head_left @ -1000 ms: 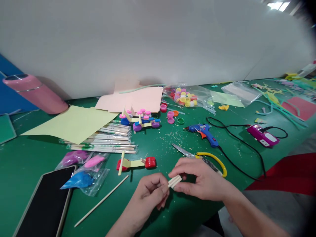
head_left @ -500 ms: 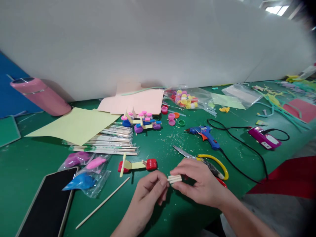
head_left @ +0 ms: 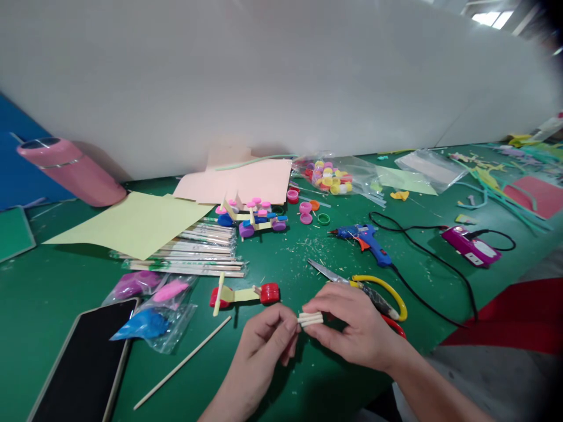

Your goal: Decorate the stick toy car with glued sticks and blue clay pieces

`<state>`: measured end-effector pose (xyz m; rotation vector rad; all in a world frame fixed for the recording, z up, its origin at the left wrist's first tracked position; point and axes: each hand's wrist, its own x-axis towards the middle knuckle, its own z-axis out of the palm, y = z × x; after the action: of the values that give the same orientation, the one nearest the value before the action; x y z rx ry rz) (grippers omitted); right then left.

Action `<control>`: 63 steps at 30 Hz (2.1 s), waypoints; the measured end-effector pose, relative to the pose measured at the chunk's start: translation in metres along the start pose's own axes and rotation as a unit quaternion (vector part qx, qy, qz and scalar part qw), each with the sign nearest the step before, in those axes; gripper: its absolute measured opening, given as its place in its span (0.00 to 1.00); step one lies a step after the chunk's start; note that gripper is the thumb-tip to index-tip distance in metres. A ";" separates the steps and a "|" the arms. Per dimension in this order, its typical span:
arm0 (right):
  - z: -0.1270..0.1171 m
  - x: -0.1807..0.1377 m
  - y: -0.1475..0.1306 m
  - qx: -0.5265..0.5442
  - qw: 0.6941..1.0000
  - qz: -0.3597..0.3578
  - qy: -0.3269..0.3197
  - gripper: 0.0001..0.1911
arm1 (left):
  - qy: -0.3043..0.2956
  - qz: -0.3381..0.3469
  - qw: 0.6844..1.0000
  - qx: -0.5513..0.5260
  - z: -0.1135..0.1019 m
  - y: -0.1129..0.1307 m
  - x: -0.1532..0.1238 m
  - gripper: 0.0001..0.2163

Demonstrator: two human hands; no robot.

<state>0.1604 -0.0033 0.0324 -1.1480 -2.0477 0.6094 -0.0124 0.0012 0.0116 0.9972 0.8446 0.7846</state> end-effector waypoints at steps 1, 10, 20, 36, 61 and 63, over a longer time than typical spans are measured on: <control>0.000 0.000 0.000 0.000 1.000 0.001 -0.001 0.07 | -0.001 -0.001 1.000 0.000 0.000 0.000 0.000 0.13; -0.001 -0.002 0.001 0.009 1.000 0.007 -0.006 0.12 | 0.010 0.000 1.000 0.017 0.000 0.000 0.000 0.13; -0.001 -0.002 0.003 0.020 1.000 -0.012 0.008 0.07 | 0.010 0.003 1.000 0.024 0.000 0.000 0.000 0.13; -0.002 -0.002 0.004 0.000 1.000 -0.022 -0.003 0.07 | 0.014 0.001 0.999 0.029 -0.001 -0.001 0.000 0.13; -0.002 -0.002 0.003 0.001 1.000 -0.008 -0.006 0.11 | 0.016 -0.002 0.999 0.047 0.000 -0.001 0.000 0.13; -0.002 -0.002 0.002 0.003 1.000 -0.007 -0.005 0.11 | 0.020 -0.001 0.999 0.050 0.001 0.000 0.000 0.13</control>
<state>0.1632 -0.0038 0.0320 -1.1274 -2.0598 0.6163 -0.0120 0.0006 0.0121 1.0718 0.9270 0.7687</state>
